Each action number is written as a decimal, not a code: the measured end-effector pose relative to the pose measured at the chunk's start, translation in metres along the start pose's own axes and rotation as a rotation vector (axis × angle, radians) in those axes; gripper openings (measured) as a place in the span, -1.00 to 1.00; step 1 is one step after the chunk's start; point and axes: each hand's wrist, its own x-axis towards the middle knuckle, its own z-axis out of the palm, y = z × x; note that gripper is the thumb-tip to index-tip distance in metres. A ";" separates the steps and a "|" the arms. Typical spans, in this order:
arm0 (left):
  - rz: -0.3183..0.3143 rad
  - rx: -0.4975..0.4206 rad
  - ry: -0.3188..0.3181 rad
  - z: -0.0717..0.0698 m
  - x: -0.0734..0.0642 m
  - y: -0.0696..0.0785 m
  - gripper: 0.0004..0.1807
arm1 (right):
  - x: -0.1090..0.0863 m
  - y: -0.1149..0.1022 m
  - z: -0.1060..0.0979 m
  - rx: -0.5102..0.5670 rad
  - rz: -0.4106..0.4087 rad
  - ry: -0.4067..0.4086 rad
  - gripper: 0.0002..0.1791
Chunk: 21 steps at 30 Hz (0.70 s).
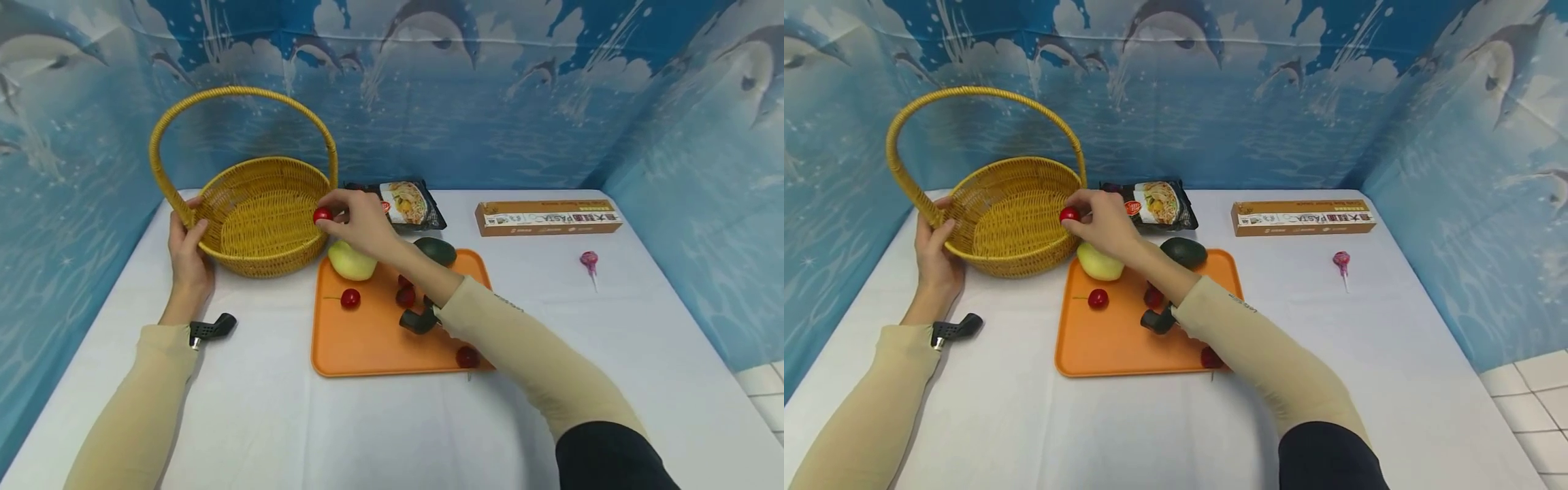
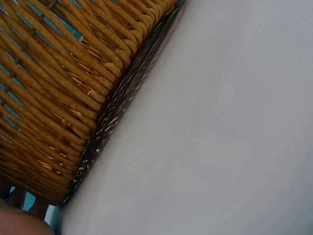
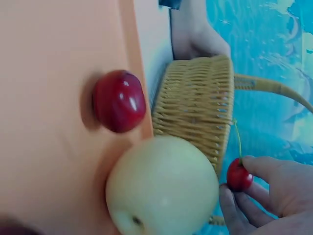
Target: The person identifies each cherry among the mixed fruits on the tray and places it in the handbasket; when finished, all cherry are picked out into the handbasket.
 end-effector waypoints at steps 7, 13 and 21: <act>-0.012 -0.018 0.011 -0.003 -0.001 -0.001 -0.57 | 0.007 -0.004 0.026 -0.066 -0.027 0.012 -0.61; -0.012 0.014 0.001 -0.001 -0.001 -0.002 -0.56 | 0.001 -0.007 0.027 -0.142 -0.049 -0.036 -0.56; -0.015 0.020 -0.021 -0.002 0.000 0.001 -0.56 | -0.019 -0.018 0.011 -0.037 -0.100 -0.020 -0.60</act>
